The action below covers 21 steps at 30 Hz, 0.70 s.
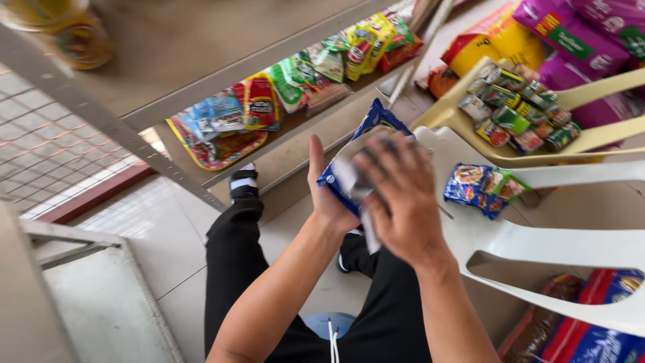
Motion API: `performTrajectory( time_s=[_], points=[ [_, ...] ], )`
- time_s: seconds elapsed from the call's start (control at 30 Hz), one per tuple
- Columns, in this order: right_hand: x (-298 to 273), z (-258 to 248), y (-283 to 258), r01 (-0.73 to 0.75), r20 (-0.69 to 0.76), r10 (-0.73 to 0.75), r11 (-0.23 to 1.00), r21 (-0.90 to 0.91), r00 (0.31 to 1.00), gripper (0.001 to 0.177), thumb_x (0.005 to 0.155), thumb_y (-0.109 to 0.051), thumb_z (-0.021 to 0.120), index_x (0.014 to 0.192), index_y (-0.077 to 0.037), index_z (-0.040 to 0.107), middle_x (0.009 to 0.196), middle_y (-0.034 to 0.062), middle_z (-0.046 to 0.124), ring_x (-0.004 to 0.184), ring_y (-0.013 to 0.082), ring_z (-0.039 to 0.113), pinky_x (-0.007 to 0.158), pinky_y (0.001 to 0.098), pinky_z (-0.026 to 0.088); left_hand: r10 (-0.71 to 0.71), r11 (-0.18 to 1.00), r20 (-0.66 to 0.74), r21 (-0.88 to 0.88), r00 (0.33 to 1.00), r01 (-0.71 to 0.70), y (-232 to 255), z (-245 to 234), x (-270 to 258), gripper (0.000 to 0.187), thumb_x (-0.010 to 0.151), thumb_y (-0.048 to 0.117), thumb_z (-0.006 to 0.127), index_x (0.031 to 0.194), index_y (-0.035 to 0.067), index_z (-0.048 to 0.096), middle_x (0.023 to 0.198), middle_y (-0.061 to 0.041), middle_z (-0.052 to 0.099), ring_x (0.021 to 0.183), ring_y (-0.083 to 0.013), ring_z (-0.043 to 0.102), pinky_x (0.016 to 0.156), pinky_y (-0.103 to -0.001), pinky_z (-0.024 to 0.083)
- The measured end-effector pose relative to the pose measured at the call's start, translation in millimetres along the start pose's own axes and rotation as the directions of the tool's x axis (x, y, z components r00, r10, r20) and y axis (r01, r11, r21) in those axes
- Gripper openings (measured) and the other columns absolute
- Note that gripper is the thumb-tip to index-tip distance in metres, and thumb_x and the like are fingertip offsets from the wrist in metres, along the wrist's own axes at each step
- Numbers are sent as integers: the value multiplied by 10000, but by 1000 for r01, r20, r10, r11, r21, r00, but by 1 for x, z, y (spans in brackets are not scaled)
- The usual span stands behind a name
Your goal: Wiping down packets of instant noodles with a cleaning cloth in a grocery store setting.
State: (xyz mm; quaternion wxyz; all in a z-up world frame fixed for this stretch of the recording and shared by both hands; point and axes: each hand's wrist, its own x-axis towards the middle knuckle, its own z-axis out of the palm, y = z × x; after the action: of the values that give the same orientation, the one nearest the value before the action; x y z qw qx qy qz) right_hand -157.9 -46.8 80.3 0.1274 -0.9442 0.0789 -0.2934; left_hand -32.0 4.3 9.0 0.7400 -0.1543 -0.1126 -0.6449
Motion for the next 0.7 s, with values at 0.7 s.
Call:
performTrajectory(
  time_s=[0.7],
  points=[
    [-7, 46, 26, -224, -97, 217, 972, -68, 971, 464, 1074, -276, 510, 1504, -110, 557, 1623, 121, 459, 1549, 389, 371, 1290, 547, 239, -41, 990, -172, -138, 984, 17, 5, -87, 8, 1001, 1011, 882, 337, 1518, 40, 524, 1481, -184, 590, 1349, -357, 585, 1200, -492, 446]
  ],
)
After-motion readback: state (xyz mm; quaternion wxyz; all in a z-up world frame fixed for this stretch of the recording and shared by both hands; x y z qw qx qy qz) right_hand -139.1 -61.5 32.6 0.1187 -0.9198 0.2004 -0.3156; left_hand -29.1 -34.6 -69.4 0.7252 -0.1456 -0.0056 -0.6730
